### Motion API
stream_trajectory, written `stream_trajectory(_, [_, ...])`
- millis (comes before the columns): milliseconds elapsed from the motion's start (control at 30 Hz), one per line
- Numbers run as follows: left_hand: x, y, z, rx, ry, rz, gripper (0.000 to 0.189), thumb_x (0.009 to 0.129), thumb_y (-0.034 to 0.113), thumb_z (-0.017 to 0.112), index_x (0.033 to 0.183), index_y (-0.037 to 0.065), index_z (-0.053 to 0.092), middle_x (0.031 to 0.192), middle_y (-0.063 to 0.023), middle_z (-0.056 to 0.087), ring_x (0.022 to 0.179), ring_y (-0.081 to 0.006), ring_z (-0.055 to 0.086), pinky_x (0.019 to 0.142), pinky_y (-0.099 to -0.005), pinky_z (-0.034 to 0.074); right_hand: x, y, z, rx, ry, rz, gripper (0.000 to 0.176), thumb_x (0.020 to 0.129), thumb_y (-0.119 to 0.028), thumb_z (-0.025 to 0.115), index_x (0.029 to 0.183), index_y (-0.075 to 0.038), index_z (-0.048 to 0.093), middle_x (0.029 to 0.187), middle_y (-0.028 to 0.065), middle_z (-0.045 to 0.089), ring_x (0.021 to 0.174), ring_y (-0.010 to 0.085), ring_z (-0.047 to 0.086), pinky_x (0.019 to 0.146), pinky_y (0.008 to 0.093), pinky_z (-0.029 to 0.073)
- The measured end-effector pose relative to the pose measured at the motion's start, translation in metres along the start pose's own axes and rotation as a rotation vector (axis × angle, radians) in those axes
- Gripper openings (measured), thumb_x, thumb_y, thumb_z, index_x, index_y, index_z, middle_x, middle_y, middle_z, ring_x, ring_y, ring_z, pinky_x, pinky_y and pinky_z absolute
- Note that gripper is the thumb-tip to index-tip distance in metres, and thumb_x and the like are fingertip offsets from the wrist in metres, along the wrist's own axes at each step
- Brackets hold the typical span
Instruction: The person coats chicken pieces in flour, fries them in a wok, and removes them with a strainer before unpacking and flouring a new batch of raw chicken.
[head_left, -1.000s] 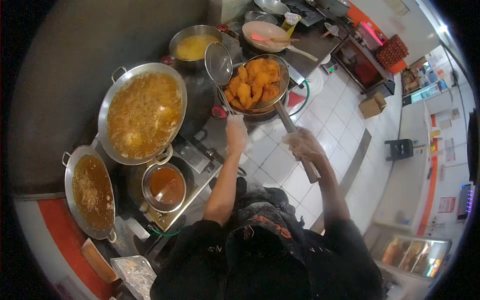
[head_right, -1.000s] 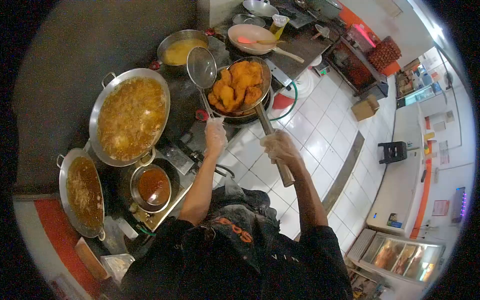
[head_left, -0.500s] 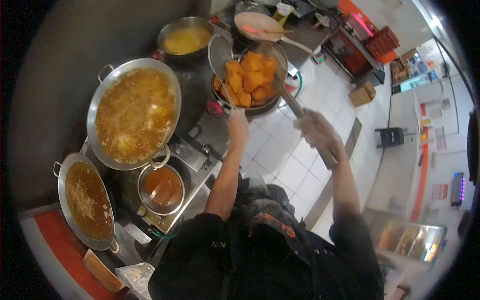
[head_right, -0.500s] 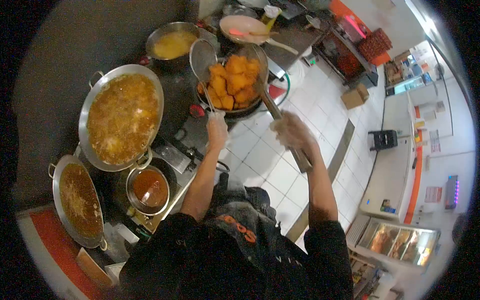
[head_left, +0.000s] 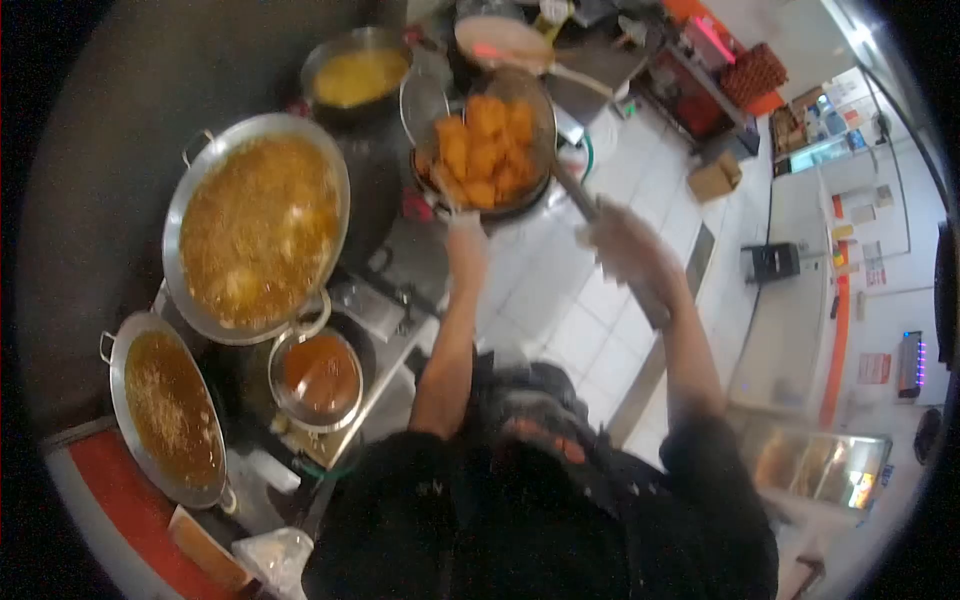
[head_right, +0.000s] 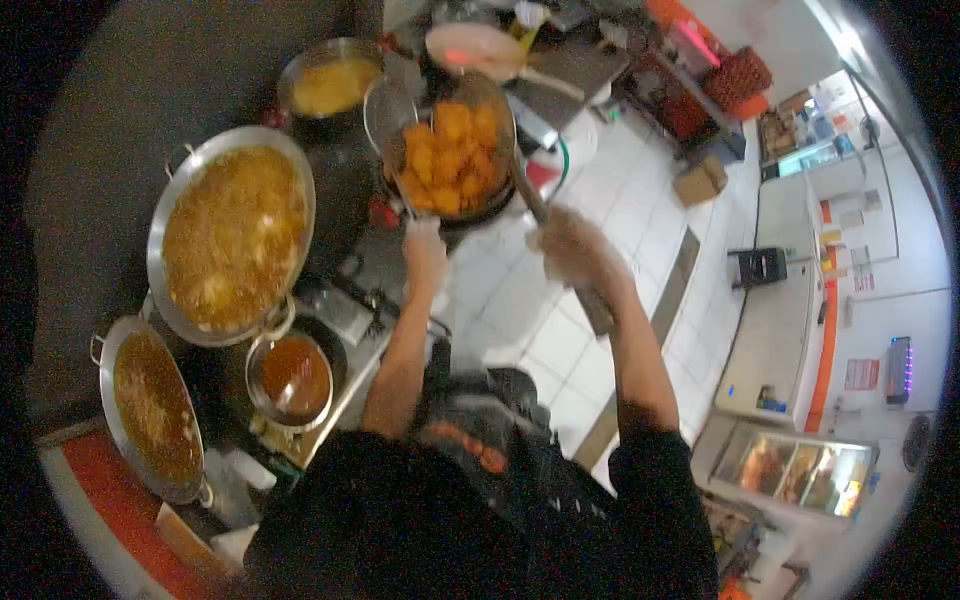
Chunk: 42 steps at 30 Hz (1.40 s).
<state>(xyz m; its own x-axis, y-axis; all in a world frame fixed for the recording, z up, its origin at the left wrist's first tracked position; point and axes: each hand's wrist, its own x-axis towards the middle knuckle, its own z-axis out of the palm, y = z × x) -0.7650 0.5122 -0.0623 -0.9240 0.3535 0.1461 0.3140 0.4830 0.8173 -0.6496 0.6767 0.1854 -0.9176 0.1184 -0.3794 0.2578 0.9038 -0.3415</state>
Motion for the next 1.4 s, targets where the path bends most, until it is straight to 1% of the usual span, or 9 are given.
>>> stream_trajectory(100, [-0.002, -0.002, 0.003, 0.115, 0.183, 0.200, 0.024, 0.095, 0.011, 0.043, 0.089, -0.003, 0.061, 0.086, -0.0236, 0.062, 0.085, -0.0449, 0.058, 0.074, -0.0505, 0.046, 0.016, 0.029, -0.001, -0.480, -0.055, -0.236, 0.014, 0.064, -0.004, 0.058, 0.077, -0.005, 0.061, 0.080, 0.0184, 0.062, 0.087, 0.0297, 0.065, 0.077, 0.0398, 0.054])
stream_trajectory(267, [-0.025, 0.002, 0.001, 0.111, 0.060, 0.022, 0.020, 0.086, 0.006, 0.052, 0.101, -0.003, 0.063, 0.100, -0.0250, 0.060, 0.099, -0.0415, 0.056, 0.086, -0.0488, 0.045, 0.000, 0.002, -0.009, -0.037, 0.012, 0.206, 0.017, 0.072, -0.004, 0.062, 0.088, -0.008, 0.059, 0.087, 0.0164, 0.056, 0.092, 0.0327, 0.061, 0.082, 0.0436, 0.051])
stream_trajectory(433, [0.003, 0.006, 0.006, -0.271, 0.128, -0.261, 0.019, 0.086, 0.000, 0.050, 0.096, -0.002, 0.066, 0.104, -0.0265, 0.058, 0.098, -0.0419, 0.057, 0.086, -0.0465, 0.046, -0.015, -0.001, -0.013, -0.395, -0.037, 0.064, 0.028, 0.069, -0.004, 0.064, 0.097, -0.008, 0.063, 0.098, 0.0198, 0.057, 0.094, 0.0355, 0.061, 0.082, 0.0428, 0.051])
stream_trajectory(467, [0.005, 0.005, -0.001, 0.025, 0.119, 0.017, 0.020, 0.086, 0.000, 0.051, 0.099, -0.003, 0.065, 0.101, -0.0266, 0.058, 0.098, -0.0426, 0.057, 0.085, -0.0470, 0.046, -0.007, -0.017, -0.028, -0.612, -0.086, -0.012, 0.032, 0.069, -0.005, 0.064, 0.100, -0.009, 0.064, 0.103, 0.0208, 0.059, 0.098, 0.0353, 0.061, 0.084, 0.0423, 0.051])
stream_trajectory(633, [0.032, -0.008, 0.016, 0.062, 0.175, 0.101, 0.021, 0.086, 0.000, 0.051, 0.105, -0.005, 0.060, 0.103, -0.0273, 0.057, 0.095, -0.0421, 0.058, 0.080, -0.0474, 0.048, -0.006, 0.006, -0.008, -0.088, 0.123, 0.211, 0.026, 0.067, -0.002, 0.065, 0.092, -0.006, 0.063, 0.106, 0.0231, 0.052, 0.092, 0.0381, 0.060, 0.081, 0.0441, 0.051])
stream_trajectory(700, [0.005, 0.003, 0.008, -0.150, 0.096, -0.204, 0.019, 0.089, 0.004, 0.049, 0.103, -0.005, 0.060, 0.102, -0.0260, 0.058, 0.094, -0.0408, 0.058, 0.078, -0.0467, 0.048, -0.018, -0.018, -0.024, -0.570, -0.048, 0.016, 0.024, 0.066, -0.001, 0.065, 0.090, -0.006, 0.062, 0.105, 0.0230, 0.052, 0.094, 0.0389, 0.061, 0.082, 0.0445, 0.051])
stream_trajectory(833, [0.012, 0.002, 0.008, -0.480, 0.186, -0.253, 0.025, 0.097, 0.015, 0.043, 0.105, -0.004, 0.057, 0.106, -0.0247, 0.061, 0.094, -0.0403, 0.060, 0.078, -0.0451, 0.048, -0.024, -0.017, -0.020, -0.079, 0.071, 0.304, 0.023, 0.066, 0.004, 0.065, 0.087, -0.001, 0.061, 0.104, 0.0230, 0.050, 0.092, 0.0384, 0.061, 0.079, 0.0460, 0.051])
stream_trajectory(1300, [0.023, 0.019, 0.021, -0.208, 0.200, -0.107, 0.028, 0.095, 0.022, 0.048, 0.101, -0.004, 0.060, 0.082, -0.0227, 0.064, 0.079, -0.0394, 0.062, 0.071, -0.0440, 0.047, -0.056, -0.035, -0.035, 0.073, 0.294, 0.443, 0.049, 0.090, -0.022, 0.057, 0.126, 0.005, 0.039, 0.091, 0.0317, 0.060, 0.094, 0.0473, 0.061, 0.075, 0.0510, 0.045])
stream_trajectory(1400, [0.022, 0.028, 0.010, -0.361, 0.089, -0.389, 0.029, 0.096, 0.020, 0.047, 0.099, -0.003, 0.064, 0.089, -0.0242, 0.064, 0.082, -0.0382, 0.063, 0.073, -0.0443, 0.048, -0.067, -0.041, -0.033, 0.120, 0.308, 0.401, 0.045, 0.093, -0.022, 0.054, 0.127, 0.005, 0.039, 0.089, 0.0294, 0.064, 0.086, 0.0444, 0.064, 0.073, 0.0523, 0.047])
